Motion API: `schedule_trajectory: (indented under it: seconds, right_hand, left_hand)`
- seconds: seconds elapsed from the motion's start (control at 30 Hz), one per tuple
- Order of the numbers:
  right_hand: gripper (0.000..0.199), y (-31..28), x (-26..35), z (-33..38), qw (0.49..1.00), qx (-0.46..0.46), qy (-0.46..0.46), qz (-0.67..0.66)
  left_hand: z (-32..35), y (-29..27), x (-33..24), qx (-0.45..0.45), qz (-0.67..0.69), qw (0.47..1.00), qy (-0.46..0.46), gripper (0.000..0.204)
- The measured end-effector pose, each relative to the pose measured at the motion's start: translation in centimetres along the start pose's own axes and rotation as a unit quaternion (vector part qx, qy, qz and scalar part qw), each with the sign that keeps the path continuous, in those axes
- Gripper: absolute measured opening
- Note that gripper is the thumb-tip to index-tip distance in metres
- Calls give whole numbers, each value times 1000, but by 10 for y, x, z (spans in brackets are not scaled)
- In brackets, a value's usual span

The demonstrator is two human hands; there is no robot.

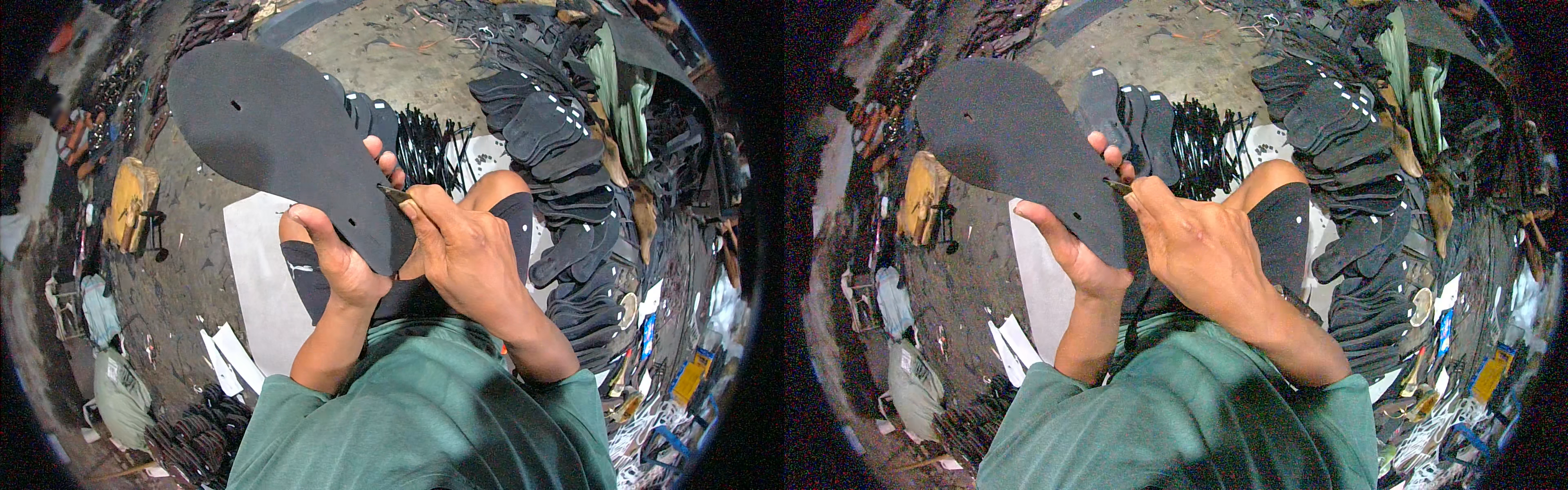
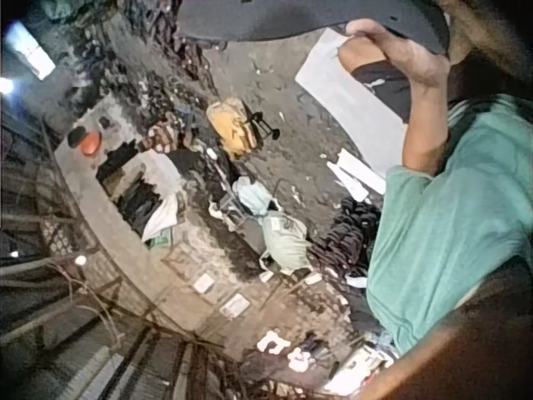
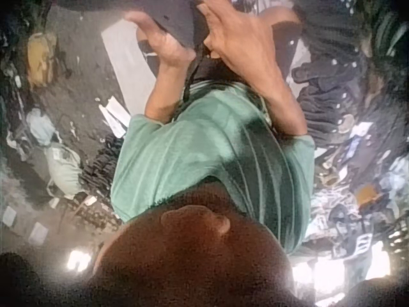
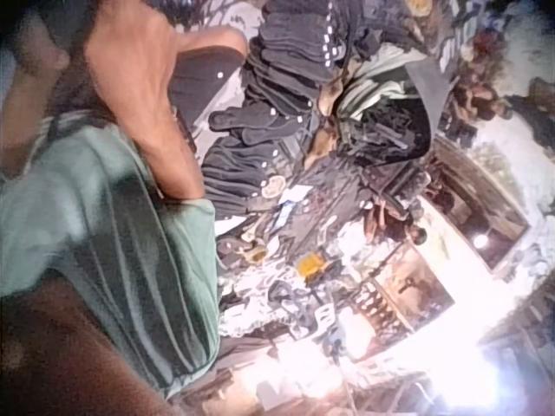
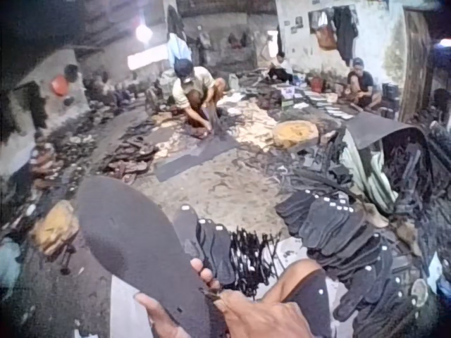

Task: The person sits on the floor and uses a small knife to trim the edges of black shoe soles. They handle each sole one at a time, scraping along the perimeter and stacking the finished pieces. At one point, they briefly handle a brown sandal with a gold strap before returning to the black soles.

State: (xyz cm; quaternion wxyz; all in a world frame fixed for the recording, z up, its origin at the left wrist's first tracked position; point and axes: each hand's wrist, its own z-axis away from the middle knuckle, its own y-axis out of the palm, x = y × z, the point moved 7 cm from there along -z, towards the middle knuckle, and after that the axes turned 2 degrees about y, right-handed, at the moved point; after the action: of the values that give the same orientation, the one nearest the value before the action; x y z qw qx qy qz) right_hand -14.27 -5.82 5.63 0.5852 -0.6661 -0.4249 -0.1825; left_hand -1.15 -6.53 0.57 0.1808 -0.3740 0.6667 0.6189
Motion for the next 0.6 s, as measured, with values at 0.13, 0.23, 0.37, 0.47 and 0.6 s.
schedule_trajectory:
  seconds: [0.13,0.23,0.37,0.47,0.6]
  right_hand:
    - [10,0,-4,0,1000,11,23,-3]
    - [10,0,-8,-2,999,28,19,3]
    - [11,6,-18,-2,996,73,43,-6]
    - [13,21,-33,9,995,84,52,-25]
    - [14,27,-57,8,991,79,92,-64]
  left_hand:
    - [3,-3,8,25,55,998,-15,98]
    - [5,-2,11,40,6,999,-14,98]
    - [-1,-6,19,56,134,989,-23,93]
    - [-1,-17,14,-30,48,998,15,87]
    - [-18,-20,29,-21,10,1000,-19,84]
